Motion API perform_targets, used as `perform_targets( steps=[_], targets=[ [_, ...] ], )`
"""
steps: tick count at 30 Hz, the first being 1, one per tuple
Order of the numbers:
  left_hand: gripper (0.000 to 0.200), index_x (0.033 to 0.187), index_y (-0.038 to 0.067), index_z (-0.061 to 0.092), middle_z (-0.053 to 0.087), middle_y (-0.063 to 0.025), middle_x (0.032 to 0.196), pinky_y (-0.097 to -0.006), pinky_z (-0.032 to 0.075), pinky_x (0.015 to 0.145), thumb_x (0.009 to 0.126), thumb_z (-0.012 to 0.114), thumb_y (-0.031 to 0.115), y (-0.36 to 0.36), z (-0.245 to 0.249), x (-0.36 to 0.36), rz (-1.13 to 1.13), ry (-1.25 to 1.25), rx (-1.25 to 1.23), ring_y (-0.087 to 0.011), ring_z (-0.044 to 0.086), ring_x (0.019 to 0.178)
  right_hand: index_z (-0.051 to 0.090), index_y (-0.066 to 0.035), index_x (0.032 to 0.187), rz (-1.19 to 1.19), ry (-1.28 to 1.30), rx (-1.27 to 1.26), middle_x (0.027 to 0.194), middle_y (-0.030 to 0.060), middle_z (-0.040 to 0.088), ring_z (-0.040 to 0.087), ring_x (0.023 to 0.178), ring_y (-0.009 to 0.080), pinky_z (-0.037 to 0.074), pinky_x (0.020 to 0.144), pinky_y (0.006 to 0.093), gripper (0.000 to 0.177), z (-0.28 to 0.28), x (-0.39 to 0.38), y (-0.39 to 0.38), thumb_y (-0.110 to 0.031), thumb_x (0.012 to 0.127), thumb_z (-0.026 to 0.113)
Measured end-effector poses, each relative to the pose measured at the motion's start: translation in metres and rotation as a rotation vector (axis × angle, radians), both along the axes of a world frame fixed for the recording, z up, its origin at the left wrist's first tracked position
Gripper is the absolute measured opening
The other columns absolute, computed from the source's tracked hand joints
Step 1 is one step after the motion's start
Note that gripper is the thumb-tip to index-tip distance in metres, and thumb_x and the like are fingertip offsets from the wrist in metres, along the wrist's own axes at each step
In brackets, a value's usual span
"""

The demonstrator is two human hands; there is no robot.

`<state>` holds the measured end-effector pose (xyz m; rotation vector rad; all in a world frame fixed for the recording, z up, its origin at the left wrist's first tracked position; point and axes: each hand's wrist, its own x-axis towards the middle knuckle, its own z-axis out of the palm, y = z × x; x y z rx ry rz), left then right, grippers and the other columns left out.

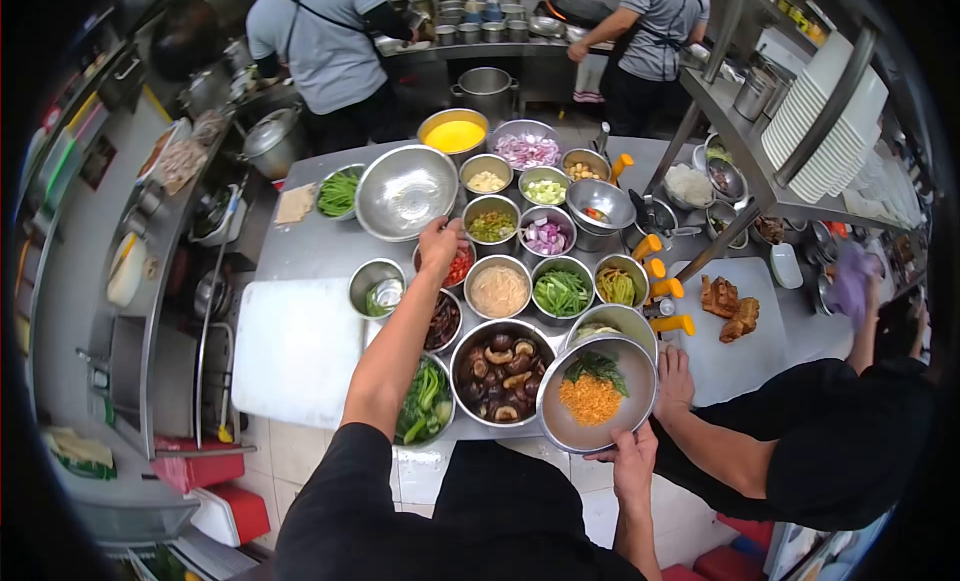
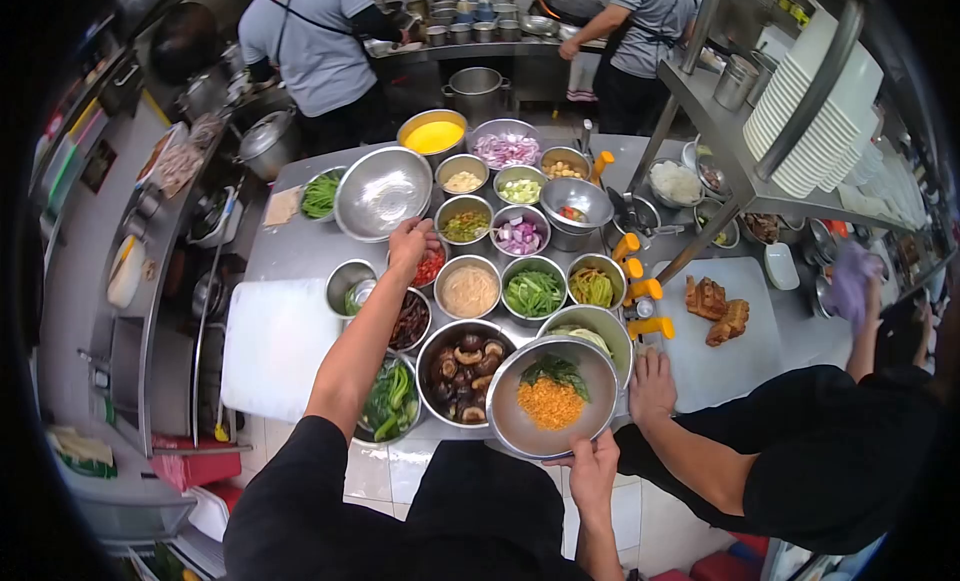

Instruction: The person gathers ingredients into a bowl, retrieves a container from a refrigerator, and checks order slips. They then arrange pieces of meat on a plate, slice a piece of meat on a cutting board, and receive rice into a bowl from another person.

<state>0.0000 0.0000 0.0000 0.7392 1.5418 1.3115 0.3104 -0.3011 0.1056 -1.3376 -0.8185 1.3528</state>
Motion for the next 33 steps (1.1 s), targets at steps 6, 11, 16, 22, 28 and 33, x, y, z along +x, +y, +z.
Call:
perform_targets(
  steps=[6,11,16,22,28,33],
  targets=[
    [0.024,0.093,-0.005,0.061,0.064,-0.0114,0.069,-0.0327,0.048,0.053,0.092,0.05,0.016,0.026,0.016,-0.013,-0.137,0.6,0.381,-0.0168,0.061,0.058,0.047,0.009,0.112,-0.129,0.005,-0.059,0.09,0.017,0.062,0.066,0.065,0.0241,0.059,0.05,0.0303,0.034,-0.005,-0.049,0.058,-0.005,0.082,0.044],
    [0.024,0.09,-0.004,0.061,0.062,-0.0236,0.074,-0.0433,0.047,0.061,0.092,0.048,0.017,0.02,0.022,-0.023,-0.213,0.864,0.433,-0.0402,0.062,0.071,0.046,0.007,0.115,-0.118,-0.022,-0.104,0.096,0.0171,0.061,0.065,0.071,0.023,0.058,0.052,0.0298,0.032,-0.01,-0.059,0.075,-0.001,0.084,0.04],
    [0.027,0.088,-0.006,0.061,0.064,-0.0148,0.067,-0.0343,0.047,0.049,0.092,0.049,0.018,0.022,0.003,-0.018,-0.208,0.461,0.235,-0.0235,0.061,0.054,0.046,0.007,0.114,-0.121,-0.063,-0.127,0.093,0.0175,0.062,0.065,0.064,0.0222,0.058,0.05,0.029,0.033,-0.011,-0.071,0.106,-0.002,0.084,0.039],
    [0.022,0.094,-0.008,0.054,0.063,-0.0156,0.073,-0.0257,0.046,0.041,0.093,0.049,0.013,0.023,0.01,-0.033,-0.041,-0.023,0.131,-0.0158,0.058,0.051,0.047,0.007,0.111,-0.021,-0.189,-0.171,0.083,0.0193,0.062,0.064,0.057,0.022,0.055,0.047,0.0282,0.03,-0.013,-0.08,0.155,-0.008,0.087,0.04],
    [0.02,0.097,-0.006,0.053,0.063,-0.0173,0.074,-0.0258,0.047,0.042,0.092,0.051,0.013,0.002,0.056,-0.05,-0.037,-0.159,0.227,-0.0166,0.058,0.054,0.047,0.009,0.106,-0.015,-0.177,-0.247,0.079,0.0202,0.061,0.063,0.055,0.0232,0.054,0.044,0.0297,0.028,-0.034,-0.093,0.205,-0.013,0.088,0.041],
    [0.021,0.093,-0.003,0.06,0.066,-0.0095,0.076,-0.0239,0.047,0.05,0.093,0.051,0.015,-0.054,0.103,-0.031,-0.309,0.3,0.421,-0.0125,0.059,0.057,0.047,0.008,0.109,0.062,-0.16,-0.263,0.08,0.0197,0.06,0.063,0.055,0.0236,0.054,0.045,0.0302,0.032,-0.045,-0.107,0.23,-0.016,0.089,0.043]
  ],
)
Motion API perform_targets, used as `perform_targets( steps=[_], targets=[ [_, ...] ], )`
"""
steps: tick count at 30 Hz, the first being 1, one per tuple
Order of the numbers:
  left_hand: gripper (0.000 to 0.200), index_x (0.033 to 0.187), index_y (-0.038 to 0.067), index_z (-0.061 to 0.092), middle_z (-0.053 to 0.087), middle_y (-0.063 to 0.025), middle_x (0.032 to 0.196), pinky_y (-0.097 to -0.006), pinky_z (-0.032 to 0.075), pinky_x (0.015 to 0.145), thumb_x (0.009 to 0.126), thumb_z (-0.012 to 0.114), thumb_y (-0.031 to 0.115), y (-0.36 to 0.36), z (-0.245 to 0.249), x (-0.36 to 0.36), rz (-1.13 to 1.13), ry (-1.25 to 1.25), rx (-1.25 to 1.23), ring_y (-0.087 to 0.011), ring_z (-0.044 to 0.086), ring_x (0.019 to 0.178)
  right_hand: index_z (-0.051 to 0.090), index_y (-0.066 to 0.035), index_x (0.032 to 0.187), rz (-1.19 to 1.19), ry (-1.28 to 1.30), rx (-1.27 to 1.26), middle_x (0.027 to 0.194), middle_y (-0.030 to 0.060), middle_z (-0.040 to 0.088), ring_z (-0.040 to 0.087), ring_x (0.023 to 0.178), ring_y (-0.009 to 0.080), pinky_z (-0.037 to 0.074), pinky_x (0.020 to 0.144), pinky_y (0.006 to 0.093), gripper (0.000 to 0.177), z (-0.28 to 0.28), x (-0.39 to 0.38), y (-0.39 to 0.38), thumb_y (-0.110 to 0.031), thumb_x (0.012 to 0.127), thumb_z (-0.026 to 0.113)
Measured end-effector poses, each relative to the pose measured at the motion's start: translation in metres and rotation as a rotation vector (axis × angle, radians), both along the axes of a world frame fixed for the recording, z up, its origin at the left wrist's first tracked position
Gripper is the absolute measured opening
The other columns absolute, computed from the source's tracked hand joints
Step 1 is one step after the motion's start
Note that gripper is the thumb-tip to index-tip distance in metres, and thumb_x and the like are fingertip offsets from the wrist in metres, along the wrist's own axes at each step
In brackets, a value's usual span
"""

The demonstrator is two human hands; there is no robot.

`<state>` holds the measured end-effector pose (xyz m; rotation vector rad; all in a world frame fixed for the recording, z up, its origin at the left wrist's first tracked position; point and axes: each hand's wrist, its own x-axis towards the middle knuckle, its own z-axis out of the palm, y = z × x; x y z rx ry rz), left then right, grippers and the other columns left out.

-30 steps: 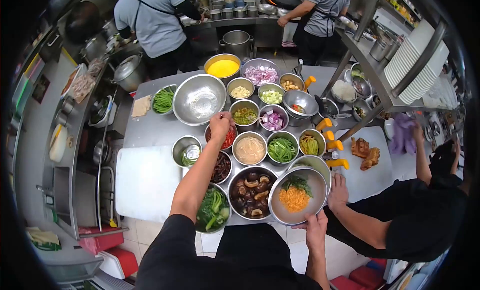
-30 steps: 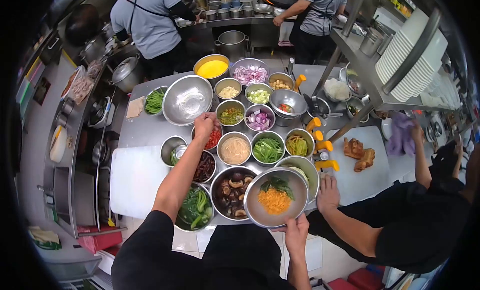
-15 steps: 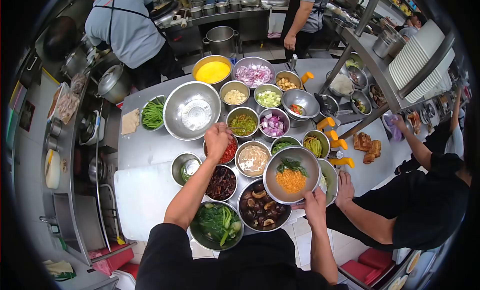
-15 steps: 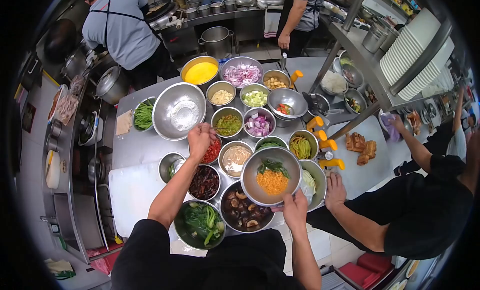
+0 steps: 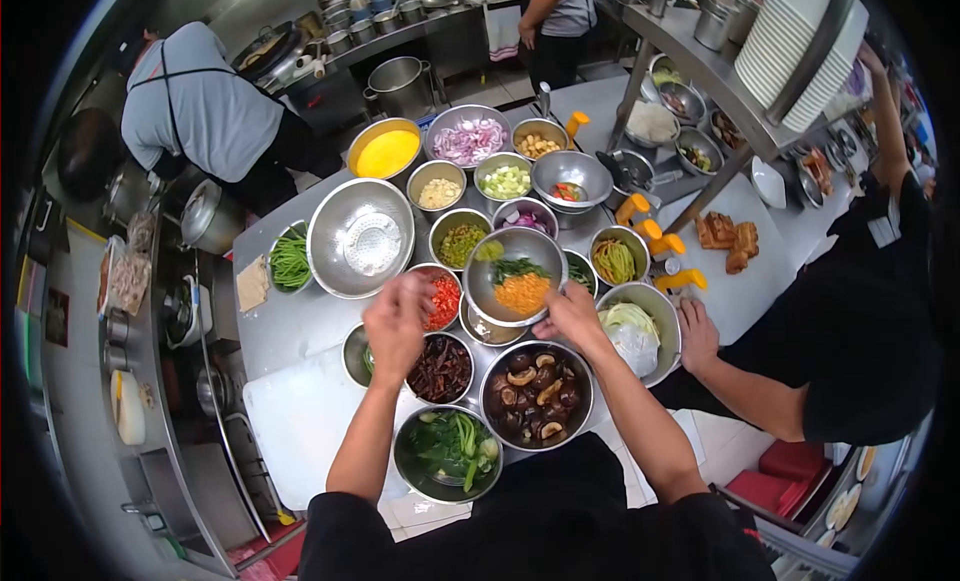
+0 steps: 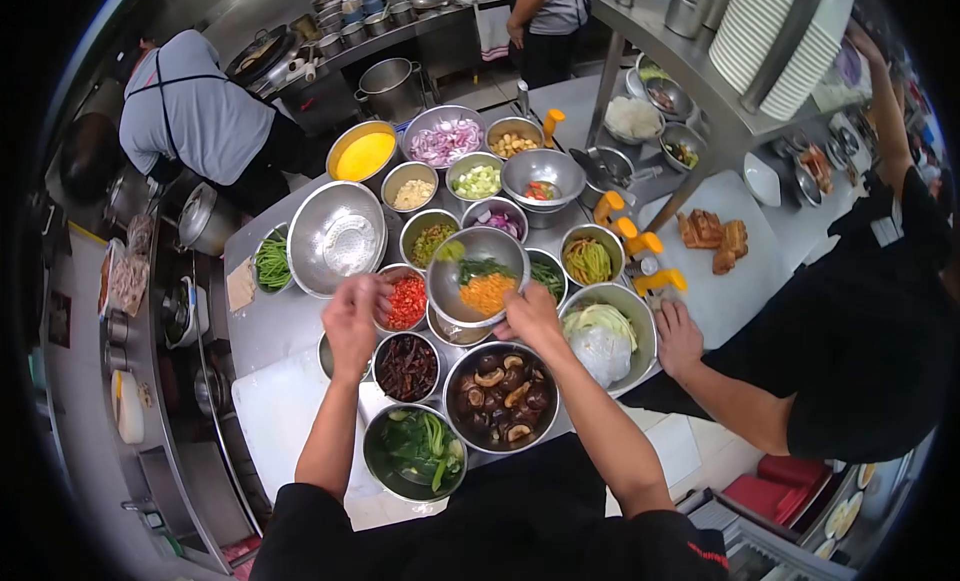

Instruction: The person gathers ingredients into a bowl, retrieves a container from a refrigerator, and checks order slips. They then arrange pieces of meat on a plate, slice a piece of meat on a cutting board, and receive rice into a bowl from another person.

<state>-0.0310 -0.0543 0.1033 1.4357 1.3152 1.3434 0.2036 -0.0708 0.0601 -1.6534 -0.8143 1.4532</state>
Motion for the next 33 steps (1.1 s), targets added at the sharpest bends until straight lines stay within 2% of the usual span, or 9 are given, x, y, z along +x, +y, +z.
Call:
perform_targets(
  steps=[2,4,7,14,17,24,28,30,33],
  targets=[
    [0.018,0.092,-0.002,0.063,0.067,-0.0083,0.075,-0.0241,0.05,0.058,0.092,0.053,0.013,-0.021,0.001,0.003,-0.125,0.351,0.124,-0.0099,0.062,0.063,0.047,0.008,0.11,0.039,0.032,0.003,0.081,0.0196,0.06,0.063,0.055,0.0238,0.054,0.045,0.0305,0.033,-0.008,-0.004,0.005,-0.016,0.088,0.043],
    [0.02,0.092,-0.002,0.063,0.067,-0.0083,0.076,-0.0233,0.049,0.056,0.093,0.052,0.015,-0.022,0.0,0.001,-0.051,0.31,0.206,-0.0095,0.06,0.062,0.05,0.008,0.11,0.049,0.021,-0.012,0.08,0.0232,0.063,0.066,0.058,0.0278,0.056,0.047,0.0323,0.032,-0.012,-0.004,0.007,-0.014,0.088,0.044],
    [0.023,0.096,-0.003,0.06,0.065,-0.0083,0.077,-0.0216,0.044,0.049,0.095,0.049,0.017,0.001,0.006,-0.007,0.13,-0.012,0.151,-0.0084,0.055,0.058,0.051,0.009,0.108,0.016,0.0,0.013,0.078,0.0212,0.064,0.066,0.057,0.0261,0.055,0.048,0.0321,0.031,-0.007,0.002,-0.006,-0.014,0.088,0.044],
    [0.026,0.094,-0.004,0.06,0.064,-0.0085,0.074,-0.0236,0.044,0.049,0.094,0.049,0.019,0.08,-0.088,0.001,0.139,-0.011,-0.078,-0.0099,0.055,0.054,0.05,0.008,0.11,-0.017,-0.035,0.131,0.078,0.019,0.065,0.066,0.056,0.0238,0.054,0.049,0.0316,0.032,0.011,0.04,-0.081,-0.011,0.086,0.044],
    [0.028,0.088,-0.005,0.063,0.065,-0.0118,0.065,-0.0339,0.048,0.056,0.089,0.055,0.022,0.08,-0.093,0.013,0.195,0.488,-0.152,-0.0189,0.063,0.057,0.05,0.008,0.111,-0.021,0.013,0.104,0.081,0.0176,0.063,0.065,0.058,0.0212,0.055,0.05,0.0284,0.031,0.025,0.06,-0.128,-0.007,0.084,0.045],
    [0.032,0.094,-0.008,0.063,0.067,-0.0167,0.073,-0.0351,0.049,0.067,0.084,0.06,0.023,0.086,-0.116,0.014,0.253,0.489,-0.079,-0.0257,0.066,0.068,0.052,0.006,0.11,0.021,0.034,0.014,0.078,0.0159,0.065,0.066,0.057,0.0208,0.055,0.05,0.0292,0.03,0.018,0.099,-0.205,-0.005,0.084,0.045],
    [0.035,0.104,-0.007,0.059,0.065,-0.0142,0.066,-0.0308,0.047,0.05,0.085,0.06,0.022,0.077,-0.114,0.028,0.186,0.179,-0.195,-0.0165,0.061,0.056,0.05,0.007,0.109,0.054,0.053,-0.003,0.076,0.0157,0.062,0.064,0.057,0.0207,0.055,0.049,0.0276,0.028,0.015,0.103,-0.222,-0.001,0.083,0.043],
    [0.03,0.106,-0.009,0.053,0.059,-0.0077,0.068,-0.0263,0.042,0.044,0.087,0.058,0.015,0.078,-0.119,0.021,0.121,0.087,-0.242,-0.0124,0.053,0.05,0.05,0.006,0.109,0.092,0.088,0.013,0.076,0.0154,0.062,0.064,0.056,0.0202,0.055,0.049,0.0277,0.028,0.016,0.093,-0.223,-0.001,0.083,0.043],
    [0.029,0.104,-0.008,0.055,0.061,-0.0096,0.069,-0.0269,0.044,0.044,0.089,0.055,0.017,0.063,-0.091,0.024,0.074,0.04,-0.333,-0.0138,0.056,0.052,0.05,0.006,0.108,0.204,0.093,-0.012,0.075,0.0146,0.062,0.063,0.055,0.0198,0.055,0.049,0.0274,0.027,0.022,0.067,-0.211,-0.001,0.084,0.043]
  ],
)
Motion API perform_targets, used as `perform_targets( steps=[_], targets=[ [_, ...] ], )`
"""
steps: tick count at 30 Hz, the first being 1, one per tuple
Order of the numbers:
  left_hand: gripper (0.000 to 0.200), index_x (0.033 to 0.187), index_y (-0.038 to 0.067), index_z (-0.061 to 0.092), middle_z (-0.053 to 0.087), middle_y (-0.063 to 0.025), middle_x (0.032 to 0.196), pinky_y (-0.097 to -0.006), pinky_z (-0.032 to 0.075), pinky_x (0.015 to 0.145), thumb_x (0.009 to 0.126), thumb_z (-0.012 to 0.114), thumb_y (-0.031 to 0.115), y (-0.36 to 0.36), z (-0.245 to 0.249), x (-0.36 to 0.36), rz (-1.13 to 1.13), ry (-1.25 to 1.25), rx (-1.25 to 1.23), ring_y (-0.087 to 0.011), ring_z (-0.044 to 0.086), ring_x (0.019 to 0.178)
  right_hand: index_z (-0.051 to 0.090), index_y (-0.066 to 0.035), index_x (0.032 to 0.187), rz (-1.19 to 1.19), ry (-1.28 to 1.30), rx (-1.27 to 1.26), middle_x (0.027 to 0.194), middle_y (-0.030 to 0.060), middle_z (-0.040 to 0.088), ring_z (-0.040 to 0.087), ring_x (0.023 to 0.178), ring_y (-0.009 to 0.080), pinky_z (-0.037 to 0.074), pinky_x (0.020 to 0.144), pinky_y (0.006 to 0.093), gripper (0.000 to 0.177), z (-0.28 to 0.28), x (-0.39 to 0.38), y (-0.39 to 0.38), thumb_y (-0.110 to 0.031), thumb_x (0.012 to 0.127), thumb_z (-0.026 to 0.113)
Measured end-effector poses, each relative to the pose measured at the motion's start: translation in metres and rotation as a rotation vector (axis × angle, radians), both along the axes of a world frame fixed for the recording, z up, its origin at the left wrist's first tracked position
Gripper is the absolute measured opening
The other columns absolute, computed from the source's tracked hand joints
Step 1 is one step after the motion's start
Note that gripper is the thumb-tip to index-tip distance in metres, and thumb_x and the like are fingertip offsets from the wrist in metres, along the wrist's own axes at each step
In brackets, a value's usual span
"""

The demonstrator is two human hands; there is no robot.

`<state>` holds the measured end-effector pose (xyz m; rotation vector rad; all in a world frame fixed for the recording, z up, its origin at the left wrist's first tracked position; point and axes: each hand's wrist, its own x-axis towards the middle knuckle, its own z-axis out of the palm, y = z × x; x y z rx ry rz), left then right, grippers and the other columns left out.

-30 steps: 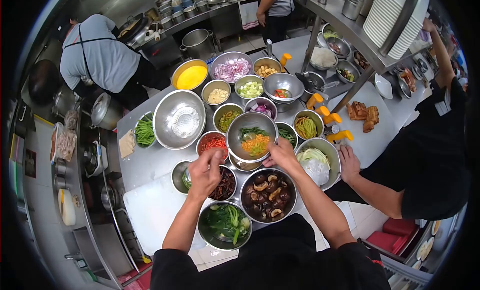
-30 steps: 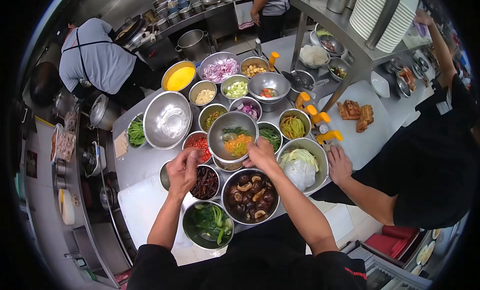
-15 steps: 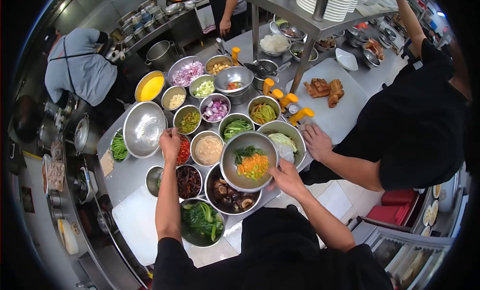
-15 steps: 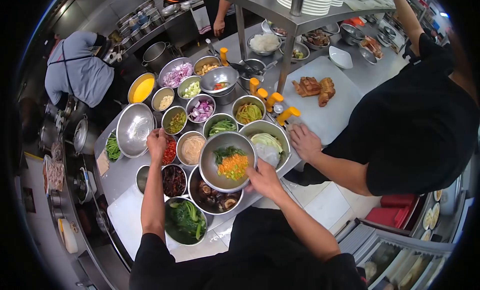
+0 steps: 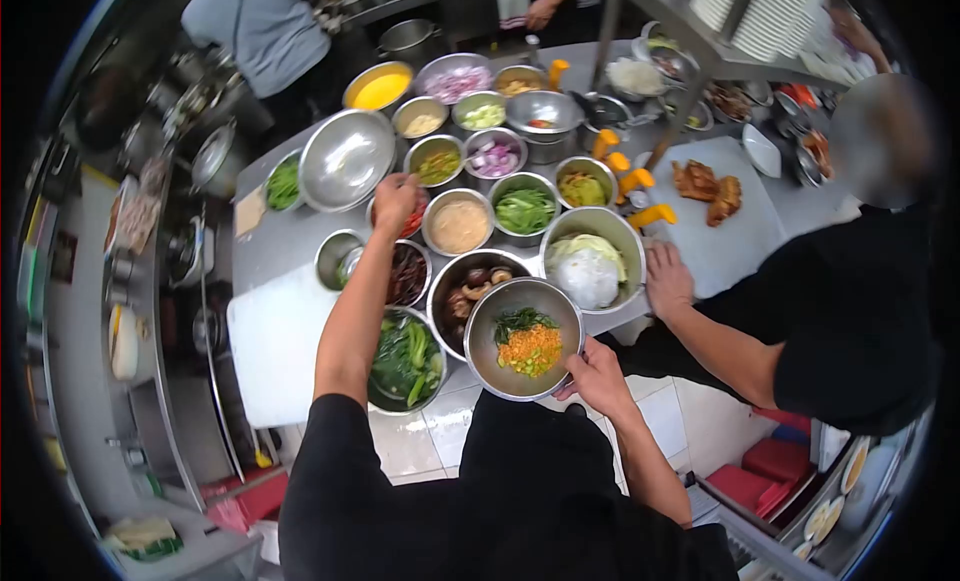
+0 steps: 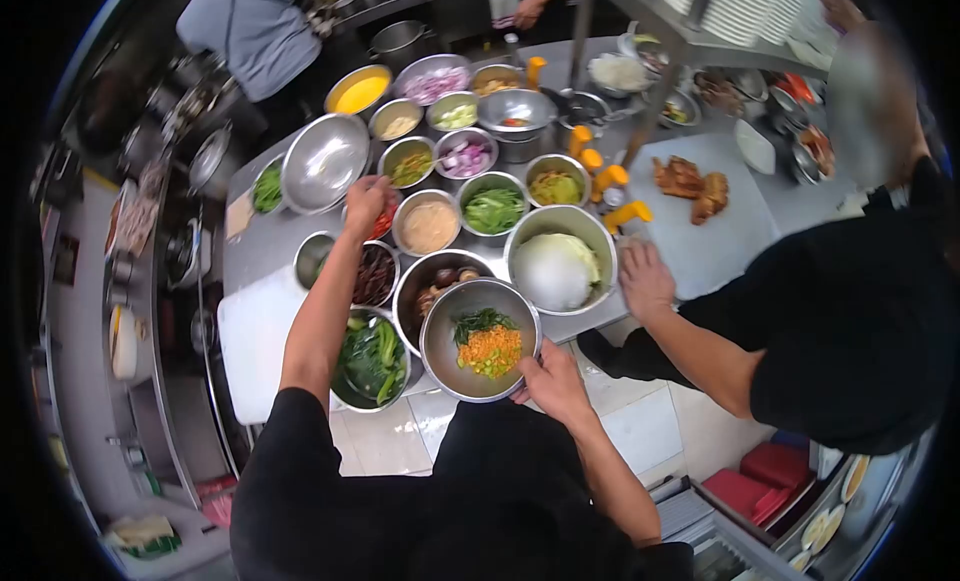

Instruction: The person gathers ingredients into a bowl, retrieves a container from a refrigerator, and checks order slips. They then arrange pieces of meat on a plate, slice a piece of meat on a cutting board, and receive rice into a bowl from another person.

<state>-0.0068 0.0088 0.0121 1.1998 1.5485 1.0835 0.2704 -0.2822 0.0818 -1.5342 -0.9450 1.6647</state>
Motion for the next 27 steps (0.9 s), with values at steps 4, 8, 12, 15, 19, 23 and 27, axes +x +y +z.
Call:
perform_targets(
  steps=[4,8,12,15,19,23,27],
  targets=[
    [0.026,0.103,-0.007,0.057,0.064,-0.0114,0.074,-0.0263,0.048,0.048,0.09,0.054,0.015,0.005,-0.001,-0.017,-0.154,0.021,-0.038,-0.0142,0.059,0.057,0.051,0.007,0.106,0.134,-0.039,-0.011,0.073,0.015,0.062,0.063,0.055,0.0189,0.054,0.048,0.027,0.025,-0.004,-0.037,0.021,-0.003,0.084,0.043],
    [0.024,0.103,-0.008,0.057,0.064,-0.0117,0.074,-0.0261,0.048,0.048,0.088,0.055,0.012,0.01,-0.003,-0.017,-0.164,-0.046,-0.075,-0.0146,0.06,0.057,0.051,0.007,0.106,0.142,-0.077,-0.012,0.073,0.016,0.062,0.064,0.055,0.0204,0.054,0.048,0.028,0.025,-0.016,-0.056,0.039,-0.005,0.084,0.044],
    [0.022,0.101,-0.009,0.056,0.063,-0.0115,0.073,-0.0262,0.048,0.046,0.086,0.056,0.007,0.01,-0.005,-0.009,-0.17,-0.151,-0.105,-0.0149,0.059,0.056,0.049,0.007,0.108,0.119,-0.065,-0.056,0.079,0.0182,0.062,0.064,0.054,0.023,0.055,0.047,0.0293,0.027,-0.015,-0.065,0.047,-0.005,0.084,0.044],
    [0.023,0.102,-0.007,0.057,0.063,-0.0109,0.073,-0.0262,0.048,0.047,0.083,0.058,0.007,0.009,-0.013,-0.008,-0.154,-0.228,-0.08,-0.0145,0.06,0.056,0.048,0.007,0.111,0.122,-0.051,-0.093,0.084,0.0179,0.062,0.065,0.057,0.0244,0.055,0.047,0.0302,0.029,-0.019,-0.069,0.05,-0.005,0.084,0.044],
    [0.029,0.107,-0.005,0.057,0.063,-0.0086,0.077,-0.0242,0.047,0.051,0.084,0.06,0.013,0.005,-0.007,0.0,-0.078,-0.179,-0.049,-0.0131,0.059,0.062,0.05,0.004,0.111,0.069,0.01,-0.019,0.084,0.0151,0.063,0.064,0.057,0.0189,0.055,0.05,0.0277,0.028,-0.011,-0.071,0.043,-0.009,0.087,0.046],
    [0.028,0.106,-0.006,0.058,0.063,-0.0092,0.073,-0.0227,0.046,0.048,0.084,0.058,0.012,0.014,-0.018,-0.006,-0.139,-0.144,0.027,-0.0123,0.058,0.057,0.051,0.004,0.109,0.103,0.034,-0.052,0.081,0.0137,0.063,0.063,0.056,0.0168,0.054,0.051,0.0275,0.027,0.0,-0.062,0.036,-0.012,0.087,0.048],
    [0.036,0.106,-0.004,0.058,0.064,-0.013,0.076,-0.0305,0.048,0.054,0.08,0.065,0.02,-0.005,0.013,-0.004,-0.065,0.263,0.101,-0.0163,0.059,0.059,0.052,0.005,0.107,-0.029,-0.013,-0.025,0.079,0.0138,0.063,0.063,0.057,0.0171,0.054,0.051,0.0277,0.027,0.0,-0.033,0.023,-0.012,0.086,0.049]
  ],
)
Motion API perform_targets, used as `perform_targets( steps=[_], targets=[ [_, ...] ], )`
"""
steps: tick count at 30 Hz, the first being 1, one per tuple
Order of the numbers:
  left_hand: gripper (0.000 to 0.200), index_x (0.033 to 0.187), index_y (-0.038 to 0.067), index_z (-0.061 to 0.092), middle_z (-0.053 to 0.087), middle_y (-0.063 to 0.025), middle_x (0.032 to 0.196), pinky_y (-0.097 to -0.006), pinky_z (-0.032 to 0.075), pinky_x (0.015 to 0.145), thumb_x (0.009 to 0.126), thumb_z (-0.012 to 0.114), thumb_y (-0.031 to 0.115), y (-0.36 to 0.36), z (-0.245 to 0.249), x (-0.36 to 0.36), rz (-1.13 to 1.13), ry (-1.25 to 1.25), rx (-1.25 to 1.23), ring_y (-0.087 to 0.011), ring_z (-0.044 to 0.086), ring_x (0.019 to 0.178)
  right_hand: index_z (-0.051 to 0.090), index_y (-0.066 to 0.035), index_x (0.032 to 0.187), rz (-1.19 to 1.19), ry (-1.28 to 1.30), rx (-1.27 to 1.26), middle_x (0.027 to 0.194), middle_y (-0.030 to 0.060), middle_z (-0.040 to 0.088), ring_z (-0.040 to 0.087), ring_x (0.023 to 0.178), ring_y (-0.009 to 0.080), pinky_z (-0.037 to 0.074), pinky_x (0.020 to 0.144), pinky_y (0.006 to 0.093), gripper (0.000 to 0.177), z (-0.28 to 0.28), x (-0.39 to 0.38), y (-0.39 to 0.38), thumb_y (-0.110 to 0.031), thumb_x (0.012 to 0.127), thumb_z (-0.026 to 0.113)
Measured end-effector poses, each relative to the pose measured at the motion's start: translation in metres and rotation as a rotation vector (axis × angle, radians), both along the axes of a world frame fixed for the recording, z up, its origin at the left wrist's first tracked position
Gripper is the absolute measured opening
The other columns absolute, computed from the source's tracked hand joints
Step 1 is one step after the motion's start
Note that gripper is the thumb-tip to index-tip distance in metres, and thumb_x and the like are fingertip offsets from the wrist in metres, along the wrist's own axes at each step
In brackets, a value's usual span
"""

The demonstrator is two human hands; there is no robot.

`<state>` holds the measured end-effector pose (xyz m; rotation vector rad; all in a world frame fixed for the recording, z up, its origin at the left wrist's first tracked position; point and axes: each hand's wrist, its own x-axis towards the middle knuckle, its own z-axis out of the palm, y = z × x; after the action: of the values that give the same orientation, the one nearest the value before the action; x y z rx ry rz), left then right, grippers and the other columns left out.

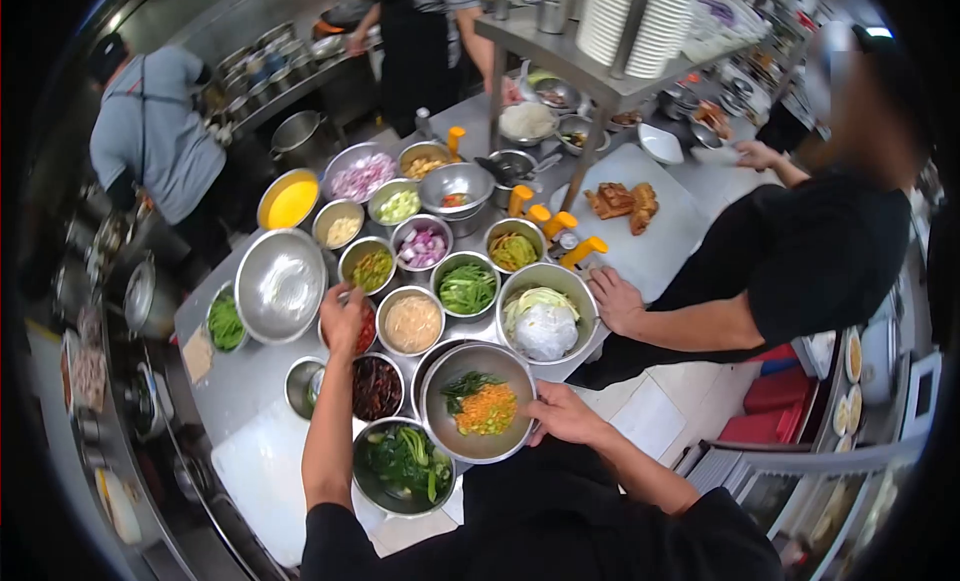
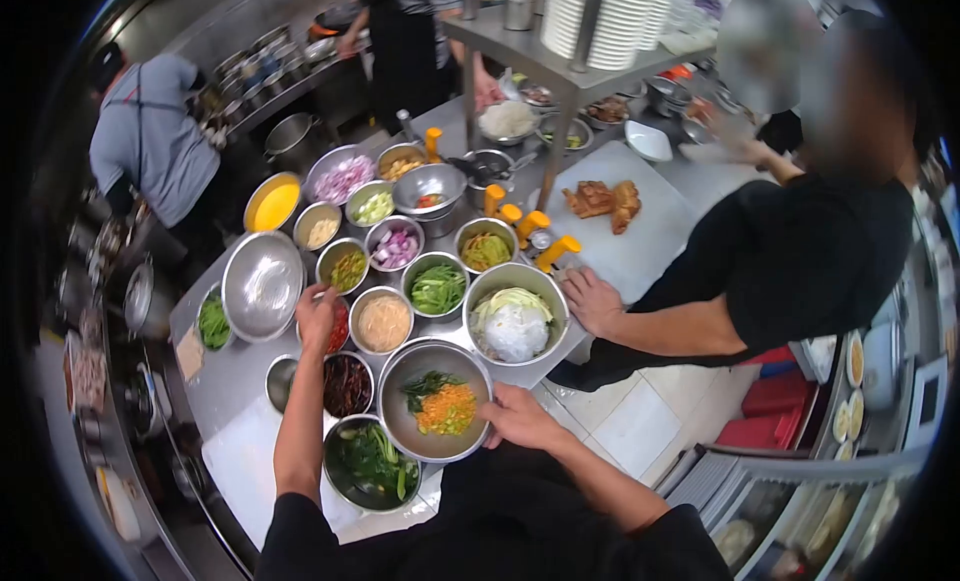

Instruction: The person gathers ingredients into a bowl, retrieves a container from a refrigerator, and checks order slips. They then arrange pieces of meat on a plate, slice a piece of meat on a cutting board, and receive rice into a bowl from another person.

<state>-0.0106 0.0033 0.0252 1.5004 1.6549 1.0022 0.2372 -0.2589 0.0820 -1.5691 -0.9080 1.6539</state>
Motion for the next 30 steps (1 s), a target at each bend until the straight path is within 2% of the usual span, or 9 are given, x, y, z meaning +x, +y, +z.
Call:
perform_targets(
  steps=[3,6,8,12,14,16,20,23,30],
  targets=[
    [0.046,0.11,-0.004,0.057,0.065,-0.0144,0.08,-0.0345,0.049,0.066,0.078,0.069,0.027,0.01,-0.025,-0.024,-0.029,0.347,0.2,-0.0216,0.06,0.069,0.053,0.003,0.109,-0.092,-0.03,0.101,0.083,0.0132,0.063,0.063,0.057,0.0175,0.054,0.052,0.0273,0.028,0.011,0.03,-0.023,-0.012,0.085,0.049],
    [0.045,0.11,-0.005,0.056,0.064,-0.0124,0.082,-0.0326,0.048,0.067,0.08,0.068,0.026,-0.03,0.036,-0.017,0.037,0.396,0.214,-0.0202,0.059,0.072,0.052,0.0,0.114,-0.148,-0.095,0.107,0.087,0.0113,0.063,0.064,0.061,0.0178,0.055,0.054,0.0284,0.032,0.009,0.064,-0.063,-0.012,0.085,0.048],
    [0.038,0.109,-0.007,0.056,0.063,-0.0098,0.082,-0.0294,0.047,0.066,0.083,0.065,0.019,-0.059,0.062,-0.02,-0.153,0.168,0.23,-0.0164,0.057,0.071,0.049,0.0,0.12,-0.17,-0.018,-0.019,0.098,0.0114,0.06,0.062,0.077,0.0198,0.057,0.057,0.03,0.035,-0.013,0.09,-0.099,-0.008,0.086,0.046],
    [0.028,0.103,-0.005,0.06,0.064,-0.0086,0.079,-0.0264,0.047,0.063,0.083,0.064,0.014,-0.168,0.123,0.038,-0.609,-0.187,-0.143,-0.0122,0.059,0.072,0.051,0.002,0.116,-0.352,-0.011,-0.062,0.095,0.014,0.062,0.065,0.073,0.0237,0.058,0.057,0.033,0.034,-0.066,0.133,-0.183,-0.012,0.085,0.047],
    [0.022,0.1,0.001,0.063,0.066,-0.0105,0.081,-0.028,0.049,0.064,0.082,0.064,0.013,-0.216,0.125,0.09,-0.935,0.129,0.02,-0.0171,0.063,0.071,0.05,0.006,0.116,-0.467,0.002,-0.225,0.098,0.017,0.061,0.064,0.075,0.0269,0.058,0.058,0.0354,0.036,-0.084,0.157,-0.226,-0.011,0.085,0.047],
    [0.019,0.093,0.005,0.068,0.067,-0.0108,0.083,-0.0302,0.05,0.064,0.081,0.066,0.02,-0.27,0.11,0.158,-1.152,0.362,-0.083,-0.0207,0.064,0.067,0.048,0.01,0.115,-0.554,-0.017,-0.272,0.098,0.0194,0.06,0.064,0.076,0.0288,0.059,0.058,0.0366,0.036,-0.099,0.185,-0.274,-0.011,0.085,0.047],
    [0.04,0.101,0.008,0.065,0.067,-0.0117,0.093,-0.0381,0.049,0.075,0.088,0.051,0.042,-0.378,-0.012,0.277,-1.448,0.583,-0.301,-0.03,0.064,0.085,0.048,0.013,0.111,-0.815,0.023,-0.313,0.095,0.0218,0.06,0.065,0.07,0.0311,0.059,0.058,0.0378,0.037,-0.154,0.253,-0.386,-0.011,0.083,0.048],
    [0.038,0.102,0.008,0.065,0.067,-0.0129,0.093,-0.0356,0.049,0.074,0.089,0.052,0.041,-0.453,-0.067,0.369,-1.549,0.35,-0.461,-0.0274,0.064,0.086,0.05,0.011,0.103,-0.951,-0.16,-0.234,0.085,0.0209,0.061,0.065,0.063,0.0311,0.058,0.053,0.0388,0.028,-0.216,0.313,-0.469,-0.005,0.08,0.047],
    [0.033,0.103,0.004,0.064,0.064,-0.0032,0.086,-0.0249,0.046,0.072,0.094,0.05,0.033,-0.537,-0.01,0.515,-1.667,0.195,-0.692,-0.01,0.058,0.078,0.047,0.012,0.106,-1.298,-0.035,-0.044,0.085,0.0225,0.061,0.065,0.062,0.0321,0.057,0.05,0.0364,0.031,-0.157,0.441,-0.499,-0.007,0.081,0.043]
  ],
)
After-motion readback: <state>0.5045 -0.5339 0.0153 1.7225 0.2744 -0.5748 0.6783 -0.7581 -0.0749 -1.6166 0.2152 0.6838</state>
